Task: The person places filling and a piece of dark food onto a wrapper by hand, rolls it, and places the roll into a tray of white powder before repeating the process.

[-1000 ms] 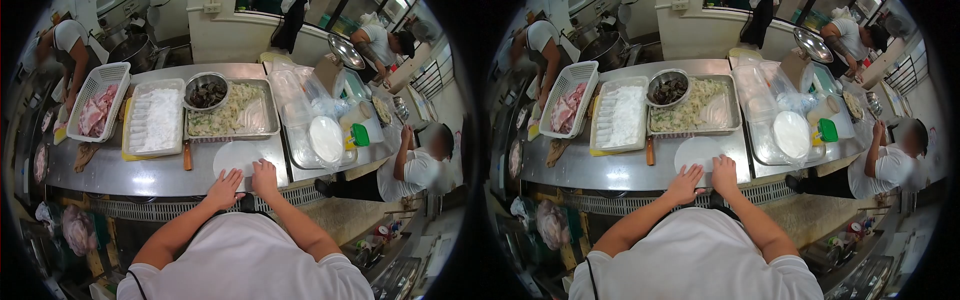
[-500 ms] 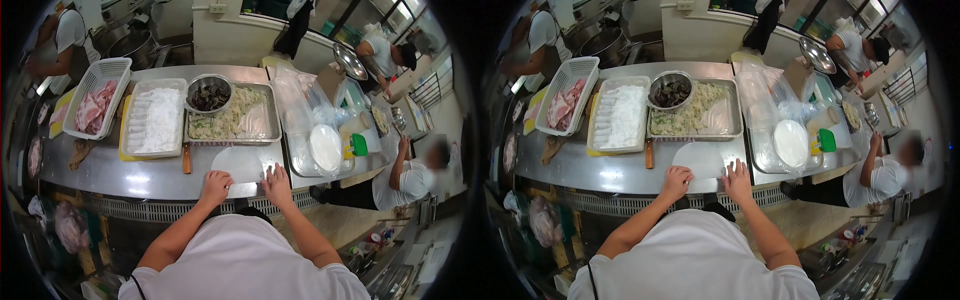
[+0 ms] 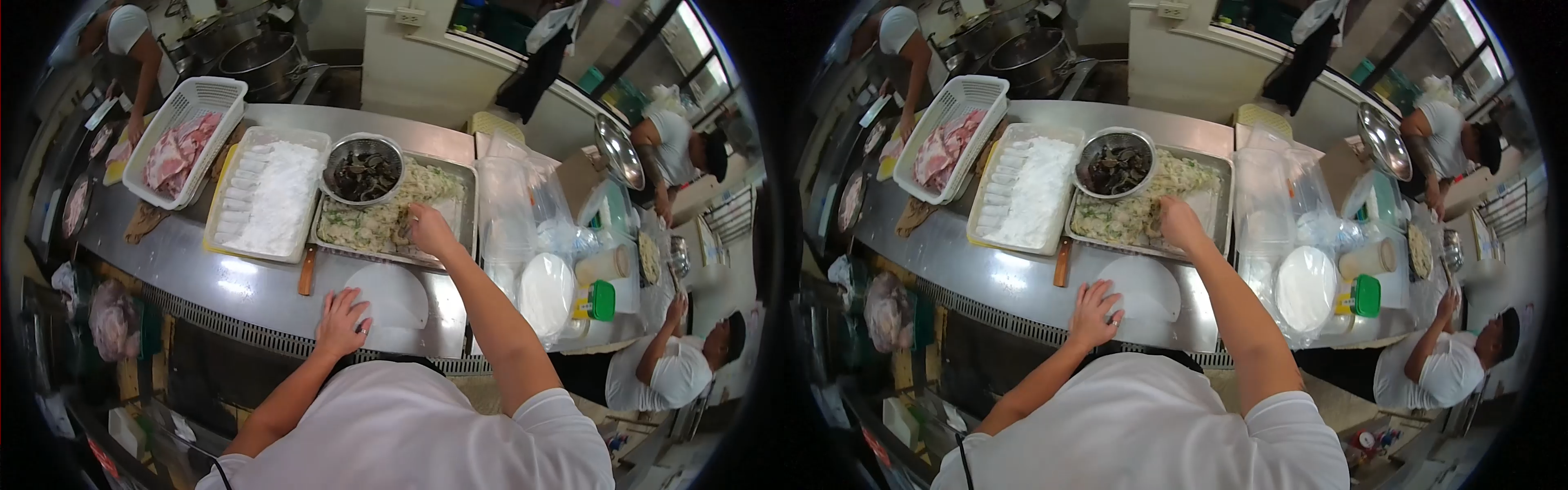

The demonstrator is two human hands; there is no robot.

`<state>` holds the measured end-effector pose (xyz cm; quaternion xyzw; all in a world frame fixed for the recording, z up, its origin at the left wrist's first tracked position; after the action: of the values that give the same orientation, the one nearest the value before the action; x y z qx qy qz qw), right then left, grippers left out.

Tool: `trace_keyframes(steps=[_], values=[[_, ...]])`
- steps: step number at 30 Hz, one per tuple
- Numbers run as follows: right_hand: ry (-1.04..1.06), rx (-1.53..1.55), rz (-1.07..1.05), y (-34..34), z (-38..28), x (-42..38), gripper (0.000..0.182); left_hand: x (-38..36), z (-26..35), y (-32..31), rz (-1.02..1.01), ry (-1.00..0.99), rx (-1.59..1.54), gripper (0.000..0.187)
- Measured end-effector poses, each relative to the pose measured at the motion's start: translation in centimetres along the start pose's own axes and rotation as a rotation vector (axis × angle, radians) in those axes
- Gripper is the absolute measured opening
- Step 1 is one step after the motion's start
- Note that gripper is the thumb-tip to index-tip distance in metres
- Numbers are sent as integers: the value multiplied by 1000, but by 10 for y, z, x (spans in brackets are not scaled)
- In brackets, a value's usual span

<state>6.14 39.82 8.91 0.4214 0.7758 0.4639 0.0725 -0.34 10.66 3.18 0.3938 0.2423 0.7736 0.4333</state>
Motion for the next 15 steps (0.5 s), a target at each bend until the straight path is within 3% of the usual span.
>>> trace_keyframes(steps=[5,8,11,14,15], values=[[34,-132,-352,-68,7,-16,34,3,0,1,-6,23,12,37],[7,46,-478,-68,-11,-31,26,4,0,2,6,21,11,37],[-133,44,-377,-40,-10,-15,22,4,1,3,6,25,3,37],[-5,-113,-186,-48,-2,-13,23,2,0,5,16,18,-6,38],[79,-119,-272,-64,-3,-17,24,2,0,4,24,9,-10,39]])
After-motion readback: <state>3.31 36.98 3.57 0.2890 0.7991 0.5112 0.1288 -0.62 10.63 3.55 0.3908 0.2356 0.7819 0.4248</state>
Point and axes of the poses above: each hand's wrist, its own x-axis towards the middle knuckle, its own y-axis out of the back of the hand, z = x × y, the point moved 10 cm from there along x, towards the middle knuckle, and after that the axes turned 11 degrees about z, right-handed, at the moved point
